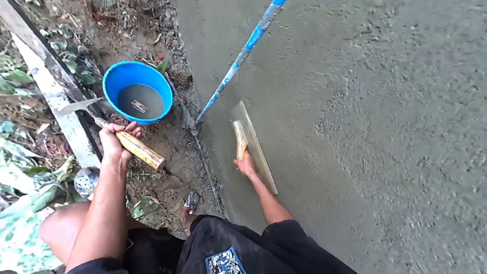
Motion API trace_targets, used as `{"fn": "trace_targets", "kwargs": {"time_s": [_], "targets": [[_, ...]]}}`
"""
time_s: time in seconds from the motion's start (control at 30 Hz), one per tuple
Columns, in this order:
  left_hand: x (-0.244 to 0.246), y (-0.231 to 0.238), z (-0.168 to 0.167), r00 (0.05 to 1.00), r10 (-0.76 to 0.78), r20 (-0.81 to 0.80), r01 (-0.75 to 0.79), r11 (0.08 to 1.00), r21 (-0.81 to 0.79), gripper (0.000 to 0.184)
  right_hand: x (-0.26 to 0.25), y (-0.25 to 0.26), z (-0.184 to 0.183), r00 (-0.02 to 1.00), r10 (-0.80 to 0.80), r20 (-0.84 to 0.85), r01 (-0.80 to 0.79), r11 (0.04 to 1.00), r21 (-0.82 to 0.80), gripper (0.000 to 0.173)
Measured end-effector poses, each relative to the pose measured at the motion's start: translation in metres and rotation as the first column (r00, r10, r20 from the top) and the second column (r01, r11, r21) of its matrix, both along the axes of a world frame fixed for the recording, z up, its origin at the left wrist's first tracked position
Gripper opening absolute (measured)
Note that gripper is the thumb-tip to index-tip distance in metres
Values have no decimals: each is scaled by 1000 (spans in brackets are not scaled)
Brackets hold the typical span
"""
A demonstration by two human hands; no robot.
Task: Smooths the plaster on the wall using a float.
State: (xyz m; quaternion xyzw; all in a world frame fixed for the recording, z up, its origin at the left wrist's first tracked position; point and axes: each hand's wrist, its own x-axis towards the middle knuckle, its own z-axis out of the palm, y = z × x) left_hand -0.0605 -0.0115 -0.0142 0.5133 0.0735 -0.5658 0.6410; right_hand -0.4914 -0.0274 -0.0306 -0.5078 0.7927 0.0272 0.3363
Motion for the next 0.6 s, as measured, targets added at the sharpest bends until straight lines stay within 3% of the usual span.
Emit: {"fn": "trace_targets", "kwargs": {"time_s": [0.1,0.2,0.37,0.6], "targets": [[5,6,7,999,34,-14,-34,999,-3,21,-11,43,-4,996,4,-94,8,992,123,68],[9,5,13,998,69,12,-69,997,-25,15,0,46,-17,996,-39,-80,50,990,133,64],[8,2,22,998,65,23,-64,998,-24,21,43,-24,-56,998,-31,-50,35,996,78,62],[10,2,26,999,12,36,-12,1000,-13,21,86,-131,-73,997,41,-68,-42,999,-15,59]]}}
